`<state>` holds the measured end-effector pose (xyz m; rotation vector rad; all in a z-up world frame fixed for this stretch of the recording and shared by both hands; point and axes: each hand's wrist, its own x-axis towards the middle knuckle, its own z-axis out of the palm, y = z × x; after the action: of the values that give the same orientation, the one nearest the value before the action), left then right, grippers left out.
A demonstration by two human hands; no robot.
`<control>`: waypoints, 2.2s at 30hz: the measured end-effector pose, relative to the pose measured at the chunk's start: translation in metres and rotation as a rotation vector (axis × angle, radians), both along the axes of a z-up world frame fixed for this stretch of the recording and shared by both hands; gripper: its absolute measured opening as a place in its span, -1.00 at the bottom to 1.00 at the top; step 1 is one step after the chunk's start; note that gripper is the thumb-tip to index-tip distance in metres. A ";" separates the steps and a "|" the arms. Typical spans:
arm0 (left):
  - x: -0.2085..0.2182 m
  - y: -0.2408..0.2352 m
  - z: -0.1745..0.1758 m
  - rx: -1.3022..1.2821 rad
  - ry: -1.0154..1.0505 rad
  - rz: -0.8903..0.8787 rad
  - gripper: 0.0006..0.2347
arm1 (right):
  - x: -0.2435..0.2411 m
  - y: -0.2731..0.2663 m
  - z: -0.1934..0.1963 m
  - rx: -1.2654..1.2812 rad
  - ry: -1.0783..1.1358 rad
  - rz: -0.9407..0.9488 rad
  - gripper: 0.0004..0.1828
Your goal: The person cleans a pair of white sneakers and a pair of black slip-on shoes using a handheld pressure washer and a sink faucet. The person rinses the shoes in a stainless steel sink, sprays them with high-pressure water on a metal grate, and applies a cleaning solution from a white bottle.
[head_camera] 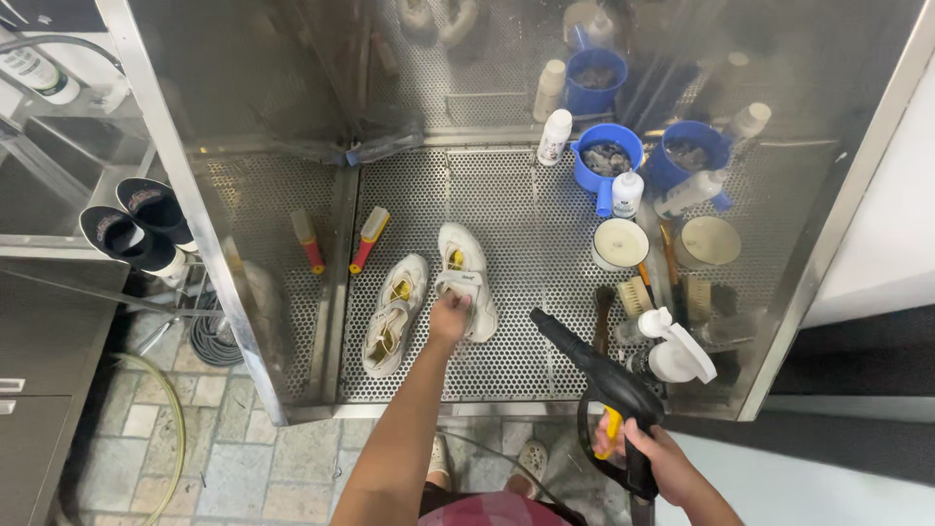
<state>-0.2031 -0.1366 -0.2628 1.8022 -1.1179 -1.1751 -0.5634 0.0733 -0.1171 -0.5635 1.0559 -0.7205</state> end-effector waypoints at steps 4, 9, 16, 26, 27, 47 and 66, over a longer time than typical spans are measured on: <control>-0.003 -0.005 -0.003 -0.007 0.086 0.016 -0.84 | 0.003 0.028 -0.002 0.072 -0.076 0.013 -0.50; -0.001 -0.005 -0.020 -0.023 0.202 0.025 -0.86 | 0.018 0.043 -0.005 0.083 -0.114 -0.071 -0.54; 0.003 -0.006 -0.027 -0.027 0.219 -0.003 -0.88 | 0.022 0.035 -0.007 0.097 -0.075 -0.066 -0.52; -0.011 0.021 0.099 -0.014 -0.350 0.073 -0.53 | 0.037 0.017 -0.027 0.094 0.247 -0.039 -0.52; -0.012 0.021 0.109 0.001 -0.425 0.043 -0.49 | 0.041 0.012 -0.032 0.089 0.276 -0.058 -0.52; -0.087 0.018 0.092 0.270 -1.193 -0.749 -0.55 | 0.010 -0.011 -0.041 -0.034 -0.184 -0.045 -0.59; 0.056 -0.014 -0.045 0.113 0.629 0.285 -0.80 | 0.016 0.011 -0.011 0.118 -0.182 -0.067 -0.62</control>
<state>-0.1467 -0.1506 -0.3082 1.4437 -0.4257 -1.4973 -0.5471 0.0839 -0.1279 -0.3560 0.9442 -0.7482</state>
